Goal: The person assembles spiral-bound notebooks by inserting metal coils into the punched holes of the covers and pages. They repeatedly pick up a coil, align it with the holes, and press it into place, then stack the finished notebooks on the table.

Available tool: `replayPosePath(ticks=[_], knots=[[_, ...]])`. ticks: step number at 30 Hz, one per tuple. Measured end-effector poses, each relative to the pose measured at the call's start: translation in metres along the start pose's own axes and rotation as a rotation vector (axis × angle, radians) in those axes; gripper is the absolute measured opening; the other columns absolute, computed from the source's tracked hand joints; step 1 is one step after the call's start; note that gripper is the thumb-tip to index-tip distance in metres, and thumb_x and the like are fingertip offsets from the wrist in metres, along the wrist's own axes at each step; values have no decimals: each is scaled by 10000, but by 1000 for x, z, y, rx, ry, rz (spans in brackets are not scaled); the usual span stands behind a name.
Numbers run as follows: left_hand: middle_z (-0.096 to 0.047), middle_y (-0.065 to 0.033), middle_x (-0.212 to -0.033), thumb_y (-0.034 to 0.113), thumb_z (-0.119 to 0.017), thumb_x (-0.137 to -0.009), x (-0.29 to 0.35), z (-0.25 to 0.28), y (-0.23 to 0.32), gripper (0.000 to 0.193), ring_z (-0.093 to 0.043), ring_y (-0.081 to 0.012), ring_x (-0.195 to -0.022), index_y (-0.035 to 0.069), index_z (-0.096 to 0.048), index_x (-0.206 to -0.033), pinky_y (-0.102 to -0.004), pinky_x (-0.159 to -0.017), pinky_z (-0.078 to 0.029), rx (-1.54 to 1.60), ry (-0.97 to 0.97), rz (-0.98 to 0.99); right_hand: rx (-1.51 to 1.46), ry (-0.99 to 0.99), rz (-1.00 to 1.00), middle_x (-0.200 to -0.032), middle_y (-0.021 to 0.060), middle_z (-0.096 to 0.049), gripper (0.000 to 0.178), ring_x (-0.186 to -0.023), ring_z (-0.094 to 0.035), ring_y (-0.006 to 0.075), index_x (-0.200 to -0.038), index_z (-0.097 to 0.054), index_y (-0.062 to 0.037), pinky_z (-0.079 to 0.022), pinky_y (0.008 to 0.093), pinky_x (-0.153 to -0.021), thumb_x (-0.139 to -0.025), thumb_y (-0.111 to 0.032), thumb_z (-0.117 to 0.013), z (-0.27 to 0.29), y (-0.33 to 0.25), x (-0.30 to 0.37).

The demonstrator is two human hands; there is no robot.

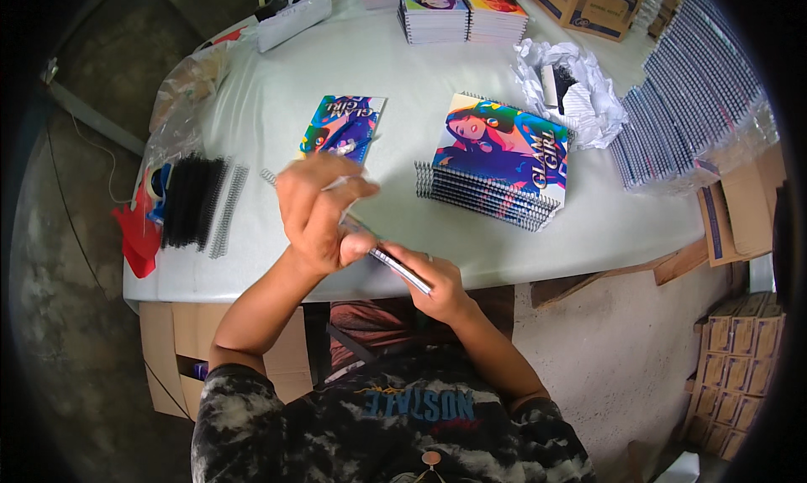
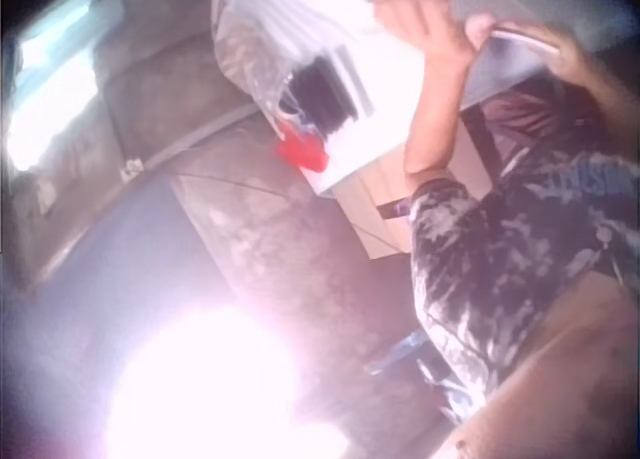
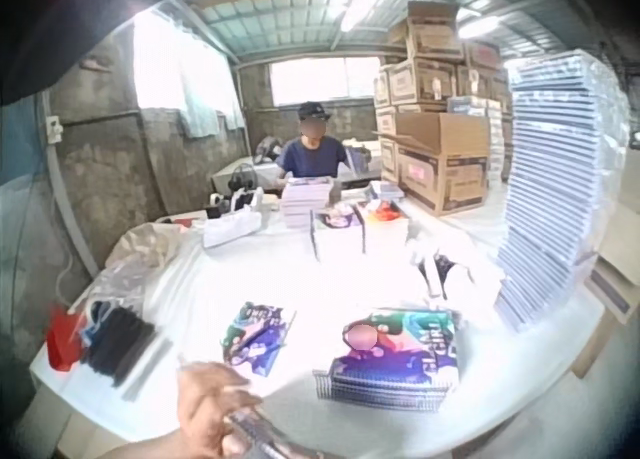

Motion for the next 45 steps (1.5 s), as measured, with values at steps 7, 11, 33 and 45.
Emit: replayPosePath(ticks=[7,11,33,45], knots=[[-467,-6,-508,463,-633,-756,41,-39,11,400,-468,-181,-429,126,-536,-565,-292,-406,-301,127,-383,62,-296,91,-260,-1010,119,-659,412,-935,-635,184,-1251,-448,-32,-485,299,-767,-860,-33,-579,-4,31,12],[-545,-37,-692,498,-646,-729,41,-28,22,393,-535,-221,-628,130,-546,-634,-343,-574,-360,5,-199,-38,-282,-69,-183,-1085,122,-636,319,-964,-634,212,-1151,-582,-10,-490,307,-796,-833,-26,-597,-13,36,15],[-319,-250,-1356,782,-394,-718,90,-15,33,960,-250,-479,-1265,61,-309,-1347,-655,-1015,-107,-240,-130,-163,-107,-82,-79,-1117,179,-609,514,-951,-630,301,-1245,-518,-40,-497,354,-800,-748,-57,-649,-23,14,3],[-250,-412,-1339,247,-438,-927,52,12,62,630,-328,-494,-1254,-133,-184,-1361,-465,-1023,-317,429,-602,625,-357,98,187,-1480,237,-55,798,-1360,-67,442,-1406,-223,-19,-57,542,-1082,-802,-388,-593,-33,-39,-22]])
Point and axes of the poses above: each hand's wrist, its own x-axis away from the middle knuckle, its own z-axis out of the back of the hand, y = z × x, the point moved 7 cm from there along -x, towards the middle knuckle
